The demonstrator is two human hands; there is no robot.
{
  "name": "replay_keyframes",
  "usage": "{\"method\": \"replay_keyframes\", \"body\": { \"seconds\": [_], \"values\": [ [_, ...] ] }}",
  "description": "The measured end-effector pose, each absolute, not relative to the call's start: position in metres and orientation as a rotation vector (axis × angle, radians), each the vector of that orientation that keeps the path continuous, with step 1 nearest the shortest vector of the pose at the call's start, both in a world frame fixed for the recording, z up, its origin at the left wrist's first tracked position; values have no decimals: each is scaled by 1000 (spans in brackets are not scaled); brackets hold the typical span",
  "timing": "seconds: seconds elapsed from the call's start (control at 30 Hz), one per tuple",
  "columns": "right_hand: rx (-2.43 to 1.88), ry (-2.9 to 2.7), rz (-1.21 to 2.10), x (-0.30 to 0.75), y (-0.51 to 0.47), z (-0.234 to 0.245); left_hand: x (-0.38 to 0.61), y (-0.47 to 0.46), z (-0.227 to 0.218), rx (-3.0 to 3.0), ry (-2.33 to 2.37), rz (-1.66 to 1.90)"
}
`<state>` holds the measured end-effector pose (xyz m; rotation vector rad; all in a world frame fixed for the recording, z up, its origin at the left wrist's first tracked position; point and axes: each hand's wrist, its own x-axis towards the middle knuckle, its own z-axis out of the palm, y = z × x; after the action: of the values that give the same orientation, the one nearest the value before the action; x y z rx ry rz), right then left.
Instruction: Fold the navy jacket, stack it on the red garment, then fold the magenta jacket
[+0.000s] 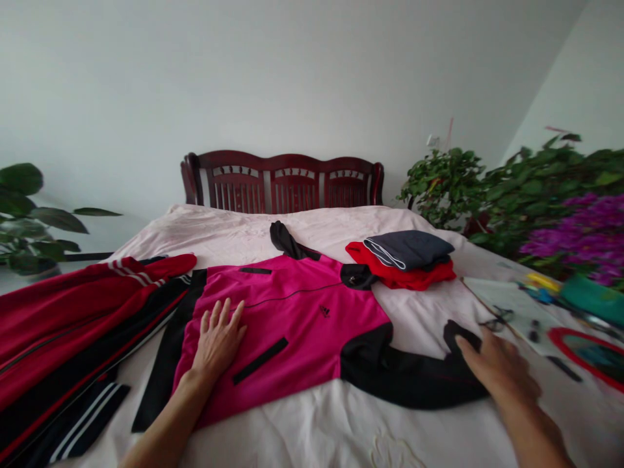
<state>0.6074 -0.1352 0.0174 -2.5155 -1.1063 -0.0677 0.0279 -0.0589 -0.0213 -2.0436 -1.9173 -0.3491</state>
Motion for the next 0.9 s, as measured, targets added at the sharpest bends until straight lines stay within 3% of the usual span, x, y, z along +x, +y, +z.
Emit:
{"method": "replay_keyframes", "body": {
  "seconds": [0.1, 0.2, 0.37, 0.47, 0.53, 0.7, 0.9],
  "values": [
    [-2481, -939, 200, 623, -142, -2, 30, -58, -23, -2348, -1744, -404],
    [-2114, -894, 351, 609, -133, 1, 29, -55, -27, -2465, -1751, -412],
    [-1459, -720, 236, 508, -119, 75, 28, -52, -29, -2477, -1796, -531],
    [-1155, -1198, 705, 441, -120, 120, 25, -53, -25, -2509, -1866, -717],
    [-1015, -1399, 817, 414, -120, 133, 21, -55, -21, -2504, -1987, -936],
    [-1180, -1247, 759, 421, -103, 101, 18, -60, -12, -2439, -2191, -1363],
    [-1566, -1605, 658, 446, -97, 41, 22, -55, -18, -2439, -2131, -1141]
  ]
}}
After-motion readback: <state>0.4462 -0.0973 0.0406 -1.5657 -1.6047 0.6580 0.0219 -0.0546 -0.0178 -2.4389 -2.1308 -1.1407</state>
